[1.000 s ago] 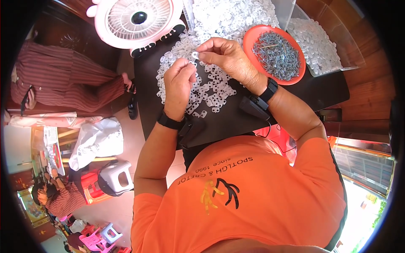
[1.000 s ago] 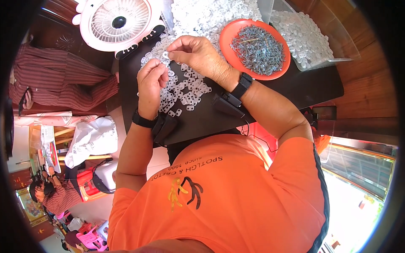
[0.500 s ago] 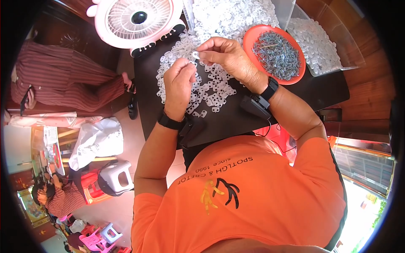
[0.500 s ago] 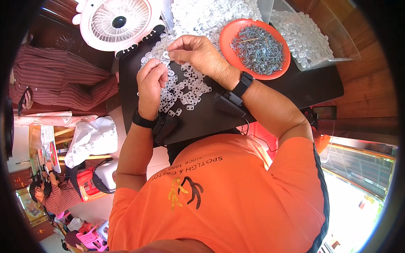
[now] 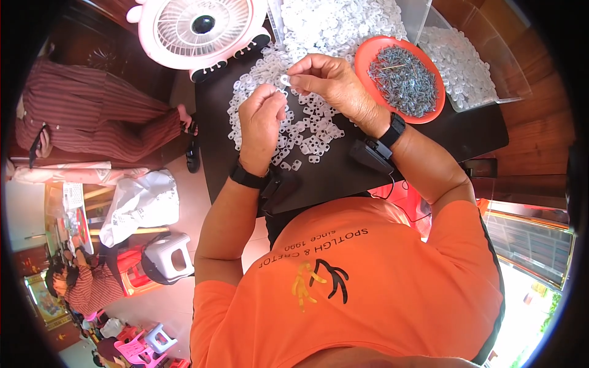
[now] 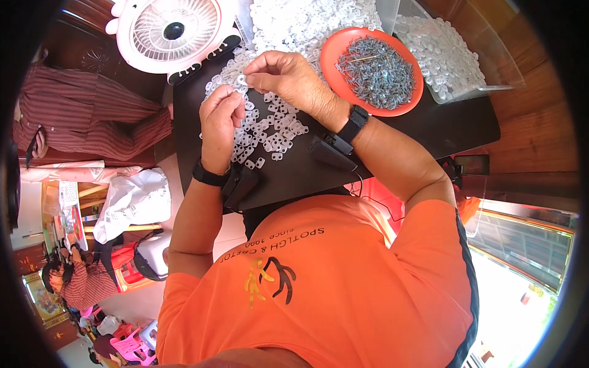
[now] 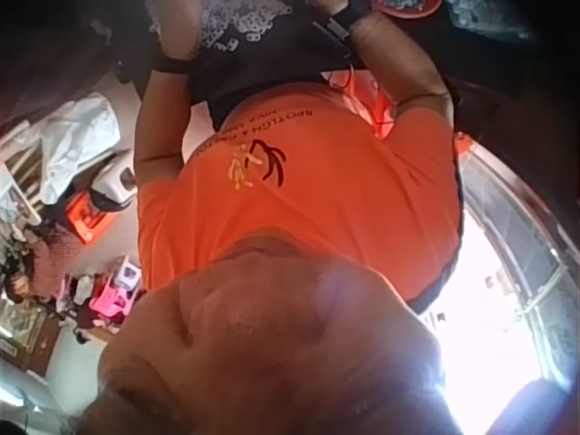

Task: Inserting small metal pins or clips into white plastic housings at an assembly workbench.

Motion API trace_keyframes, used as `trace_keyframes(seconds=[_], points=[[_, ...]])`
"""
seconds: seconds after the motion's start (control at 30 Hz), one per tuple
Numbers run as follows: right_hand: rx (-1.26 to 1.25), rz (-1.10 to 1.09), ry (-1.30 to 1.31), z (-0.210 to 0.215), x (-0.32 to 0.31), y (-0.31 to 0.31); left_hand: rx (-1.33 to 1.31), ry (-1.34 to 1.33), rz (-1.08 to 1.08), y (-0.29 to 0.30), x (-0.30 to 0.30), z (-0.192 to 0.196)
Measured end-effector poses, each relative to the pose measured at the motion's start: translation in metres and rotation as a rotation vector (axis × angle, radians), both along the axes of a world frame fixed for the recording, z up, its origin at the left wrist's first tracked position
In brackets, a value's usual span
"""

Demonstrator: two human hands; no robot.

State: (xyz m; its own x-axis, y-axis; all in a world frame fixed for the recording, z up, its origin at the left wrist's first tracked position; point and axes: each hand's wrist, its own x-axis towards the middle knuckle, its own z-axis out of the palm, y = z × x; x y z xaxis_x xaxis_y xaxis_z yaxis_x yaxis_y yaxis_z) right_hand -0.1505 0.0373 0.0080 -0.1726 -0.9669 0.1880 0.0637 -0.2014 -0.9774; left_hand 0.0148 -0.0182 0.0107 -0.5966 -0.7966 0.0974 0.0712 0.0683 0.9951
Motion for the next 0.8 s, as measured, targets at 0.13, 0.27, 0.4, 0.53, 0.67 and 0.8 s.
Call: trace_keyframes(seconds=[0.13,0.27,0.4,0.53,0.67,0.8], points=[[-0.049,-0.041,0.083,0.000,0.004,0.001,0.002,0.004,0.009,0.000,0.000,0.000],[-0.079,-0.027,0.090,0.000,0.010,0.002,-0.011,0.008,0.012,0.001,-0.001,-0.001],[-0.061,-0.020,0.079,0.001,0.009,0.003,-0.012,0.020,0.018,0.001,0.000,-0.002],[-0.099,0.032,0.066,0.001,0.011,0.003,-0.025,0.033,0.005,0.000,0.000,-0.002],[-0.108,0.049,0.094,0.004,0.013,0.006,0.033,0.064,0.001,0.001,-0.001,-0.001],[-0.119,0.033,0.118,0.004,0.012,0.006,0.048,0.040,-0.003,0.003,-0.002,-0.001]])
